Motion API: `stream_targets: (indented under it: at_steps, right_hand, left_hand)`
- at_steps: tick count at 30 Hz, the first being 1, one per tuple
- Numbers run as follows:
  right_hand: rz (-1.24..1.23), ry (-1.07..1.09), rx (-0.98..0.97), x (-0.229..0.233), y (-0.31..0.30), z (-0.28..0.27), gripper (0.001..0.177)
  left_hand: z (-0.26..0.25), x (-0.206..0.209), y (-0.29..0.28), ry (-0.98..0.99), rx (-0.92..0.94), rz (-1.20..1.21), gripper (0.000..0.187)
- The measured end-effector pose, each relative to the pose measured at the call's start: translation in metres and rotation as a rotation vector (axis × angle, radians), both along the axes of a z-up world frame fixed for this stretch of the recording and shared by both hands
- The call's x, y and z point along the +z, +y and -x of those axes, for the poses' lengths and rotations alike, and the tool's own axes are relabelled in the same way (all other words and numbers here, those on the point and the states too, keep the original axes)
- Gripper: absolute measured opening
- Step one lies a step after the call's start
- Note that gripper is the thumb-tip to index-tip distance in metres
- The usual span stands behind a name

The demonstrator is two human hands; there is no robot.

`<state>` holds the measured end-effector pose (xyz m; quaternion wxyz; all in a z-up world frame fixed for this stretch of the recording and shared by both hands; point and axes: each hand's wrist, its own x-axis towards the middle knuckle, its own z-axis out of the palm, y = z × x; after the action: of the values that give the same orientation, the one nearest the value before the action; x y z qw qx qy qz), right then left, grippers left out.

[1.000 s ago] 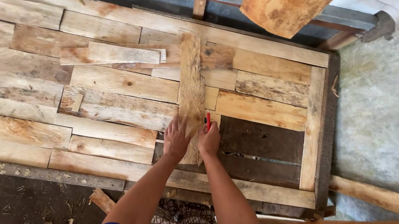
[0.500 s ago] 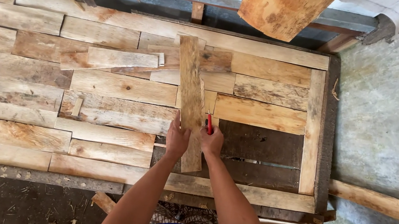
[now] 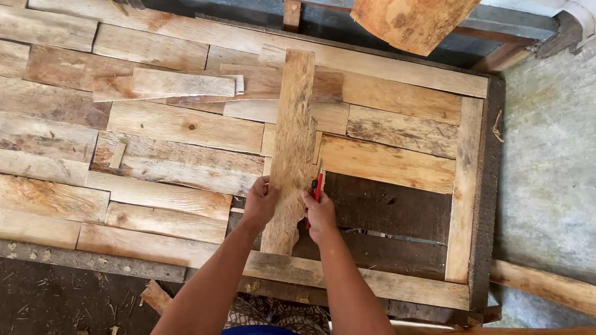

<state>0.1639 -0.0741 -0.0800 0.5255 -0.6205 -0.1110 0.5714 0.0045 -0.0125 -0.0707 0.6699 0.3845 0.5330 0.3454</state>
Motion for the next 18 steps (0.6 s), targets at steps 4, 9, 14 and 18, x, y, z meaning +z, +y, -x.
stream_targets:
  at_steps: [4, 9, 14, 18]
  right_hand:
    - [0.03, 0.041, -0.016, -0.006, -0.004, 0.003, 0.008]
    - [0.13, -0.007, -0.085, -0.014, -0.007, 0.007, 0.008]
    - [0.127, 0.011, -0.12, -0.017, -0.011, 0.012, 0.008]
    - [0.134, -0.009, -0.154, -0.049, -0.011, 0.014, 0.009]
  left_hand:
    - [-0.001, 0.02, 0.0, 0.021, -0.024, 0.059, 0.025]
    - [-0.001, 0.028, -0.006, 0.053, -0.049, 0.142, 0.025]
    - [0.002, 0.017, -0.01, 0.017, -0.012, 0.142, 0.025]
    - [0.006, 0.025, -0.01, 0.07, -0.021, 0.163, 0.023]
